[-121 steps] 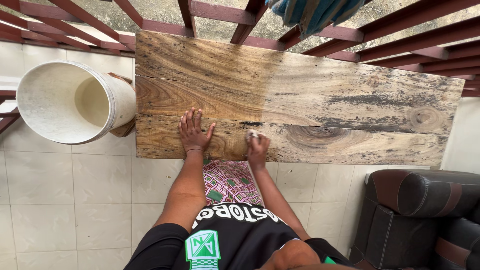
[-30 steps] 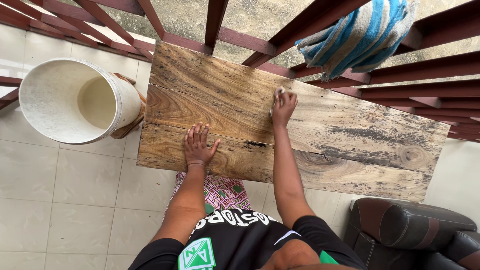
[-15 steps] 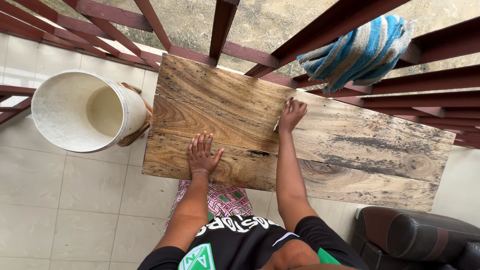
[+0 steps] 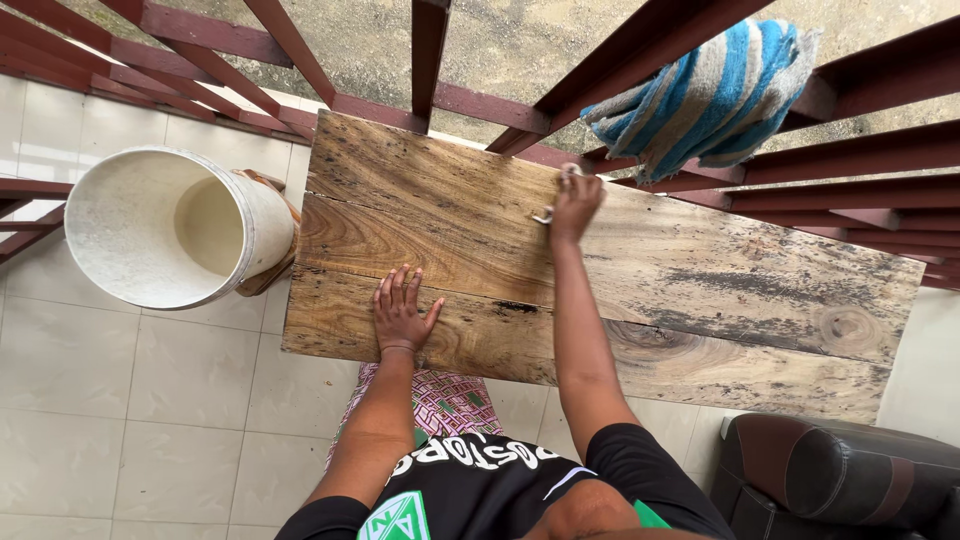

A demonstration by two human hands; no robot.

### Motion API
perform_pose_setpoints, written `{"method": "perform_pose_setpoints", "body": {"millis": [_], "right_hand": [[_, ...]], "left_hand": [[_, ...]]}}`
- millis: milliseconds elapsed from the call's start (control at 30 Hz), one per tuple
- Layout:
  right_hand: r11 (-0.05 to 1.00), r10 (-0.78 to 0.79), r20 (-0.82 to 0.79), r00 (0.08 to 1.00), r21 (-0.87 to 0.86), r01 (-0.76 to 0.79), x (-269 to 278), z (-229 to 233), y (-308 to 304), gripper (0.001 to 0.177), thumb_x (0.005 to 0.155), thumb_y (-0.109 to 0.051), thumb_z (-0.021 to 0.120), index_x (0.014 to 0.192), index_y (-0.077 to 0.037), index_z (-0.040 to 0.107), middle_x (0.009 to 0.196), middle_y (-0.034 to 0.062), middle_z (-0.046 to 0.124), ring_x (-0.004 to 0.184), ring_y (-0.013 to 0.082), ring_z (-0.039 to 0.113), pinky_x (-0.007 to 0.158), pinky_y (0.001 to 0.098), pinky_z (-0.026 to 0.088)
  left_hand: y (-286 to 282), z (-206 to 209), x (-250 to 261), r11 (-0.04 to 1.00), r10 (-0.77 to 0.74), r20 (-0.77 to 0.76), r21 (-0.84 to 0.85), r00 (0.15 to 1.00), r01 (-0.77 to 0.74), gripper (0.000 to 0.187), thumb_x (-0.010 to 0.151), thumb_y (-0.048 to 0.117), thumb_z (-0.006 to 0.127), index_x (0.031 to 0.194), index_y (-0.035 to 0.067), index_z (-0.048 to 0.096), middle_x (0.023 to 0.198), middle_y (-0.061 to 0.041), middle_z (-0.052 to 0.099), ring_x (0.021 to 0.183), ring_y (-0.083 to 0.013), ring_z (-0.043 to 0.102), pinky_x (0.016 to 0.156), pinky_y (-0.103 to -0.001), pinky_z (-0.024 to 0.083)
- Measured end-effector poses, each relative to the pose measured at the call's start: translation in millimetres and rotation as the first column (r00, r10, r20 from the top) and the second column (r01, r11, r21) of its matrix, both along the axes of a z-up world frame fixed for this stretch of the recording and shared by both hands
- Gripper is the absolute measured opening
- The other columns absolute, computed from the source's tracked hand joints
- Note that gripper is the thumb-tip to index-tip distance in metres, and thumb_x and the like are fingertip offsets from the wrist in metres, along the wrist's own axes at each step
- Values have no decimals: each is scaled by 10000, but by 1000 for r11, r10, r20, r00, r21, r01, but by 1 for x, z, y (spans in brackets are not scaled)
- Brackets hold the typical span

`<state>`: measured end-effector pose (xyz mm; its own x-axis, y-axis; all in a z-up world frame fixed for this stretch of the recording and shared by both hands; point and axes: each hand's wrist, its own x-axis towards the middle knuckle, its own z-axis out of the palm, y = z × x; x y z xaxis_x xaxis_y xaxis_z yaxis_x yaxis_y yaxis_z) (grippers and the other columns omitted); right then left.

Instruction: The person repeatedly dips a cloth into a bucket of water, wrings it out, and wipes the surface of a wooden table. The person continues this cycle of dipping, wringing, and wiping across different areas of the table.

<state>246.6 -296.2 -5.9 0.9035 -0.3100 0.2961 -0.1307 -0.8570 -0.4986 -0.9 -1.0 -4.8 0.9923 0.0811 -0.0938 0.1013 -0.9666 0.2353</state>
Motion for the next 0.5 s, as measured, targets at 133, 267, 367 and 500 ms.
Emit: {"method": "perform_pose_setpoints", "body": {"millis": [133,267,367,500], "right_hand": [[939,-322,0,947,123,320,1,14,-79,124,939,-116,613,993,-94,722,1128,50,582,1088,221,518,825,286,567],[912,-410,26,912,36,409,9,15,-34,104,961,-42,646,1030,-53,723,1115,62,622,1059,226,497,780,310,550],[959,-243,30,969,155,236,7,7,45,324,899,56,560,1155,-60,721,1143,67,634,1047,245,468,777,325,577],[989,148,14,989,-17,-148,14,-1,73,158,963,-49,639,1075,-78,746,1143,67,656,1118,237,505,956,357,534]], "left_hand": [[0,0,3,999,6,33,-37,999,-5,733,929,684,477,1518,252,408,1550,-32,352,1465,-238,290,1230,-457,228],[0,1,-3,998,4,25,-55,1000,-3,727,928,682,481,1510,252,417,1546,-32,354,1463,-240,292,1230,-459,229],[1,-1,4,999,2,24,-37,1000,-1,723,928,687,471,1505,255,417,1550,-36,348,1460,-241,288,1227,-464,226],[0,-3,2,1000,-9,-6,5,1000,10,731,923,702,444,1503,258,413,1557,-43,336,1462,-236,280,1225,-461,220]]}}
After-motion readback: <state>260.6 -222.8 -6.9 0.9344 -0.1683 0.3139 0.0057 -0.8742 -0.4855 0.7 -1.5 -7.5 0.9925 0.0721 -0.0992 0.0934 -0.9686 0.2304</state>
